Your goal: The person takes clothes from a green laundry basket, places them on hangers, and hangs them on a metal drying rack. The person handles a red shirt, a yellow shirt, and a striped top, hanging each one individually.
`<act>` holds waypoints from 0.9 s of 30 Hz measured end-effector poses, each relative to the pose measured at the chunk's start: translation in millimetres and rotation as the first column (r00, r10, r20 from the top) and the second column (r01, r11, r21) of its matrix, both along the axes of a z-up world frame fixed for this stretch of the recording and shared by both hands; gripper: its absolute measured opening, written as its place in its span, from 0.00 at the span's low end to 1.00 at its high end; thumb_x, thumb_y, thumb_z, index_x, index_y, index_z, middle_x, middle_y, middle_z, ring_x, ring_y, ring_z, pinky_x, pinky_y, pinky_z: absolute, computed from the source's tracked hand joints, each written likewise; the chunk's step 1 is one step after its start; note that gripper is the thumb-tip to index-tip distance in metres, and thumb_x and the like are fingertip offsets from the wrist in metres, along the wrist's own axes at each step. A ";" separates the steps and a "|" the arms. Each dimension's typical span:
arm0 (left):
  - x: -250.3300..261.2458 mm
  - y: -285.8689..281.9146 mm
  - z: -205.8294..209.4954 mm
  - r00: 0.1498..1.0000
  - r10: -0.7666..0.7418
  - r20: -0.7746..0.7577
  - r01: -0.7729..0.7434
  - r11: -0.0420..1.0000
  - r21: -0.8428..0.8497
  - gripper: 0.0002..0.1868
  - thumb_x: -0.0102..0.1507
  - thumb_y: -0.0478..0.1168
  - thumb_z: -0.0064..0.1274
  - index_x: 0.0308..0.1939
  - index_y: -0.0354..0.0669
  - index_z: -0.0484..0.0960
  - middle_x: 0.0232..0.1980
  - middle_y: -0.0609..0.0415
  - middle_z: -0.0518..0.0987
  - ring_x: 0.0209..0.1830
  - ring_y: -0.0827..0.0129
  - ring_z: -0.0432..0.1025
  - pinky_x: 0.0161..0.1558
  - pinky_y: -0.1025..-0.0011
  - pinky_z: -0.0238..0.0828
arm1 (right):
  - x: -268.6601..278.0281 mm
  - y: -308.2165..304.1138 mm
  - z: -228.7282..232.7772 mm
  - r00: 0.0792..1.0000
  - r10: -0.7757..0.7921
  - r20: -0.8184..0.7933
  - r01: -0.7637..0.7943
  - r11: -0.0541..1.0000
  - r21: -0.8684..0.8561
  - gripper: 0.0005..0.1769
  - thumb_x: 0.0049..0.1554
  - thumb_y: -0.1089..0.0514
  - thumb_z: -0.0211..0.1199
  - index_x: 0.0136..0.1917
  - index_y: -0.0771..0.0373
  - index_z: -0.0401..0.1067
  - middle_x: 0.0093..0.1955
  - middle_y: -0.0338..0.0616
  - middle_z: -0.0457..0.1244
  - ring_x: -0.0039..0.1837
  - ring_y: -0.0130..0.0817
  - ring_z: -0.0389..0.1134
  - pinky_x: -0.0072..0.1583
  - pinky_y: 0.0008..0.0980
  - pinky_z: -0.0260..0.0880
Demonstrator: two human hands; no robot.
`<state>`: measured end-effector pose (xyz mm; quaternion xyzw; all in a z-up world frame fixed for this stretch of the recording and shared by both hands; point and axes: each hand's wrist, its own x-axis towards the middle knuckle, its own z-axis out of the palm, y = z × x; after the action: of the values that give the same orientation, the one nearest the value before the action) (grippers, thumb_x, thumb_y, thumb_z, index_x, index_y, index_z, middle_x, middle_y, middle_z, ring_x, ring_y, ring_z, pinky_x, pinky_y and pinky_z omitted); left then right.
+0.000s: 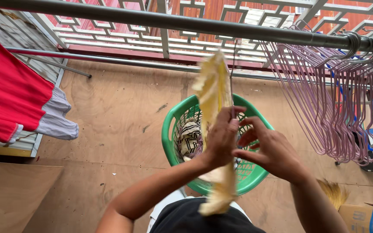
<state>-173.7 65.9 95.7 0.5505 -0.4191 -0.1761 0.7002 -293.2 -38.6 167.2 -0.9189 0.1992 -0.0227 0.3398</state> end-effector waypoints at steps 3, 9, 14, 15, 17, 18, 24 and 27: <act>-10.2 -0.7 -2.5 0.989 -0.008 0.149 -0.002 0.998 0.066 0.29 0.75 0.47 0.41 0.79 0.41 0.61 0.49 0.47 0.70 0.51 0.61 0.67 0.58 0.65 0.67 | -13.6 -8.4 2.5 0.999 0.007 0.035 -0.011 0.994 0.107 0.40 0.46 0.50 0.73 0.68 0.59 0.61 0.43 0.43 0.73 0.44 0.37 0.77 0.46 0.34 0.75; 12.9 -21.3 -34.1 0.782 0.025 0.623 -0.126 0.985 0.119 0.29 0.68 0.51 0.59 0.71 0.49 0.70 0.51 0.50 0.77 0.52 0.61 0.72 0.57 0.64 0.69 | -31.8 -32.2 -9.2 0.964 -0.259 0.054 0.264 0.929 -0.258 0.10 0.60 0.58 0.65 0.56 0.58 0.76 0.44 0.49 0.70 0.45 0.40 0.73 0.47 0.38 0.70; 102.1 28.6 -44.4 0.453 0.418 0.787 -0.406 0.883 -0.236 0.26 0.63 0.54 0.65 0.56 0.41 0.78 0.52 0.47 0.78 0.54 0.56 0.72 0.60 0.57 0.67 | -34.7 -51.7 -35.2 0.939 -0.274 0.208 0.293 0.954 -0.063 0.09 0.59 0.63 0.62 0.53 0.62 0.76 0.43 0.45 0.71 0.44 0.33 0.74 0.46 0.34 0.72; 119.0 40.6 -40.8 0.399 0.469 0.788 -0.466 0.844 -0.266 0.34 0.60 0.61 0.64 0.56 0.37 0.76 0.53 0.43 0.76 0.54 0.53 0.70 0.59 0.55 0.64 | -38.0 -55.9 -39.0 0.931 -0.296 0.213 0.300 0.954 0.013 0.09 0.59 0.64 0.61 0.53 0.63 0.77 0.42 0.45 0.71 0.44 0.32 0.73 0.45 0.32 0.72; 145.0 60.1 -32.1 0.205 0.368 0.907 -0.510 0.831 -0.222 0.30 0.56 0.59 0.58 0.51 0.40 0.78 0.49 0.47 0.79 0.50 0.56 0.73 0.54 0.58 0.68 | -46.8 -68.3 -42.8 0.921 -0.323 0.217 0.293 0.942 0.162 0.11 0.58 0.66 0.59 0.53 0.64 0.77 0.39 0.45 0.71 0.43 0.29 0.71 0.45 0.30 0.72; 150.4 65.7 -29.9 0.261 0.276 0.925 -0.503 0.857 -0.114 0.23 0.61 0.56 0.58 0.49 0.42 0.78 0.47 0.50 0.79 0.48 0.58 0.74 0.53 0.59 0.69 | -53.4 -73.8 -44.0 0.905 -0.327 0.272 0.271 0.936 0.224 0.11 0.59 0.66 0.58 0.53 0.65 0.77 0.41 0.43 0.71 0.45 0.26 0.71 0.47 0.27 0.71; 168.9 59.2 -17.8 0.367 0.050 0.929 -0.421 0.899 0.118 0.13 0.70 0.48 0.56 0.40 0.44 0.78 0.38 0.52 0.79 0.40 0.58 0.75 0.45 0.58 0.71 | -49.8 -94.2 -63.7 0.870 -0.325 0.371 0.322 0.944 0.072 0.09 0.58 0.67 0.60 0.51 0.69 0.78 0.42 0.41 0.70 0.45 0.23 0.69 0.47 0.25 0.69; 186.4 47.5 -20.3 0.391 -0.005 0.920 -0.401 0.899 0.175 0.14 0.69 0.49 0.57 0.38 0.44 0.78 0.37 0.51 0.79 0.37 0.58 0.74 0.43 0.57 0.71 | -39.0 -110.5 -69.7 0.833 -0.375 0.408 0.341 0.927 0.155 0.09 0.59 0.64 0.60 0.51 0.68 0.79 0.40 0.40 0.70 0.43 0.24 0.68 0.45 0.27 0.68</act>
<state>12.7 113.4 75.4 0.7251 -0.6169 0.1595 0.2612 -332.3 -149.1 97.5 -0.8237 0.2883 -0.2803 0.3998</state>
